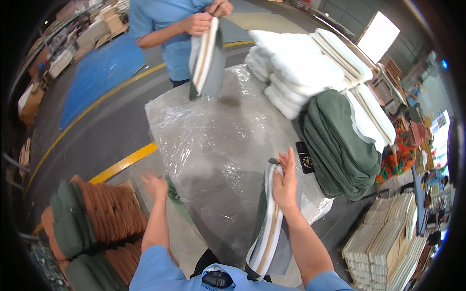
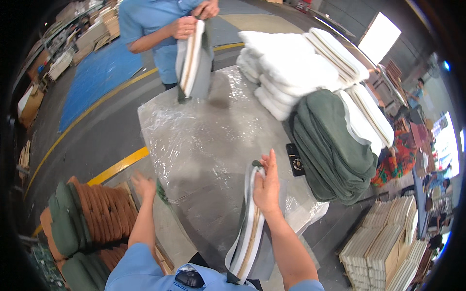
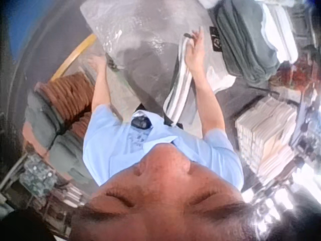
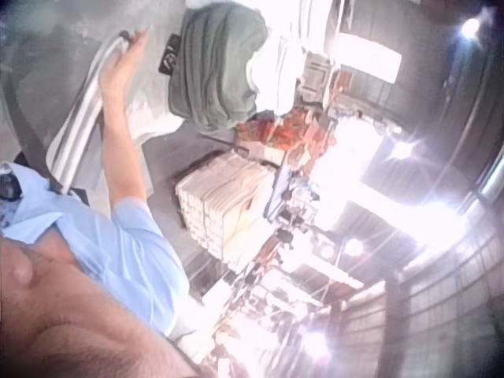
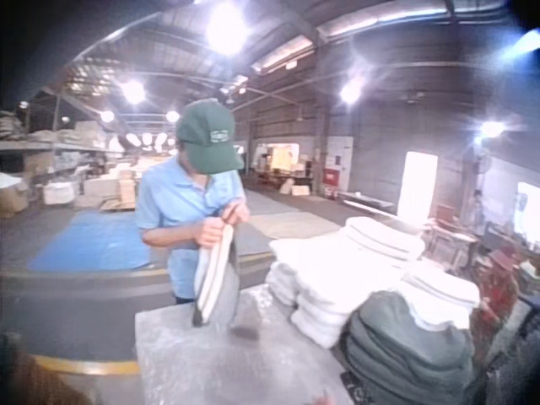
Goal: The person inserts white foam inserts into green fabric pillowcases and ties the closures. The person handles multiple pillowcases one at a time, aligning the foam, inserting it, and securing the tie closure before placing the finished item aside.
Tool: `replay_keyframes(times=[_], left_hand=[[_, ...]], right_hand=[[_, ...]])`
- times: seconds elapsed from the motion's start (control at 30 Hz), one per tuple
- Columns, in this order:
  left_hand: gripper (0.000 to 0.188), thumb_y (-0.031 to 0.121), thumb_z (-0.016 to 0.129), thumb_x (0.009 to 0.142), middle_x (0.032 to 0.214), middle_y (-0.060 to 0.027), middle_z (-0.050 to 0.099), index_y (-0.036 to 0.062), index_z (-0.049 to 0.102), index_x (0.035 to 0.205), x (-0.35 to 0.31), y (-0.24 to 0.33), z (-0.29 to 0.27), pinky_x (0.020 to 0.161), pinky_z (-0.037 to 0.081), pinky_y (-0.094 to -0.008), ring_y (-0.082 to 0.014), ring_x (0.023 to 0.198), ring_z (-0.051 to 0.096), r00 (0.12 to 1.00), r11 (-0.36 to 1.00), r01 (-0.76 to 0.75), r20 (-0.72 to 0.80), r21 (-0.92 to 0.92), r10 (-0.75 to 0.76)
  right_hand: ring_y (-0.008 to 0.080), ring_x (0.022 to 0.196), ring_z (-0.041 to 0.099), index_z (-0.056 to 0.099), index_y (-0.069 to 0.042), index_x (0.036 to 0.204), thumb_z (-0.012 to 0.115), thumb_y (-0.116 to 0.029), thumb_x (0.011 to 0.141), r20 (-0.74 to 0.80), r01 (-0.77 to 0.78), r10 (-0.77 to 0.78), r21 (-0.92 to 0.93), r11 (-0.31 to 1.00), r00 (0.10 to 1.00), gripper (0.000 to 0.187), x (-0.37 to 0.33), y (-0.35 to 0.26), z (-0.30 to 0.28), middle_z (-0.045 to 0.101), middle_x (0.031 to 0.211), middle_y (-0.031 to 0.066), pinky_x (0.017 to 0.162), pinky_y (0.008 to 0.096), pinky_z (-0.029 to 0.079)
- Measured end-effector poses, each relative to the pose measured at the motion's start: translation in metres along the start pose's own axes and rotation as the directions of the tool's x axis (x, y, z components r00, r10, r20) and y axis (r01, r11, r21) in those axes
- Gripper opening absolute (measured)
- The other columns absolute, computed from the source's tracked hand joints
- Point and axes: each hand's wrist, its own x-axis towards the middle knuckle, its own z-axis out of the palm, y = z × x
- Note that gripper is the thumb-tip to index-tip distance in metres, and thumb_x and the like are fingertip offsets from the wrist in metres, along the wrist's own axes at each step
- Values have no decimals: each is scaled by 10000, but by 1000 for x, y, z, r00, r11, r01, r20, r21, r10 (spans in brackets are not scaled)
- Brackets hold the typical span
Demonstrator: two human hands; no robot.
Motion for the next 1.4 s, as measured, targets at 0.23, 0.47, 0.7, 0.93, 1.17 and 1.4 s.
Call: replay_keyframes(times=[0.23,0.47,0.7,0.93,1.17,1.4], left_hand=[[616,476,567,1103,1456,-167,633,-5,559,1488,-153,138,-91,1197,390,-417,-301,1412,546,508,455,-17,385,-890,771],[393,225,619,1003,931,-219,752,45,676,1348,-238,212,-83,796,560,-437,-382,861,738,542,510,-174,350,-843,764],[283,211,599,1017,868,-239,710,20,751,1161,-229,222,-86,724,526,-448,-372,771,707,595,511,-255,283,-821,752],[259,219,615,1008,829,-241,693,-8,731,1050,-225,224,-90,701,515,-454,-383,732,683,606,531,-377,232,-759,761],[186,178,698,965,793,-214,698,-6,697,932,-236,230,-104,683,523,-439,-360,719,694,632,557,-274,290,-784,719],[167,156,756,955,807,-124,699,0,702,928,-238,233,-98,653,528,-349,-178,730,688,584,338,-532,-48,-776,810]], right_hand=[[328,1252,660,198,-58,1695,565,58,984,-18,1,-1,-1,1000,1000,808,-3,9,-10,640,1406,206,1072,408,503],[238,1198,677,492,-48,1560,575,48,986,158,-70,60,55,996,986,588,18,20,-21,690,1326,135,1051,351,515],[262,1101,732,737,-21,1271,656,-28,935,499,-52,52,-15,999,865,347,66,15,-65,769,1184,137,1000,363,553],[229,1042,726,784,-37,1181,736,-93,938,613,22,48,-106,994,789,253,87,8,-74,786,1117,115,962,371,554],[159,992,691,773,-26,1196,727,-98,986,504,-160,67,143,977,861,227,62,27,-70,773,1068,81,910,326,544],[150,1006,682,784,-13,1144,736,-119,1005,644,-53,-31,110,993,764,182,72,19,-70,767,1072,55,917,313,542]])
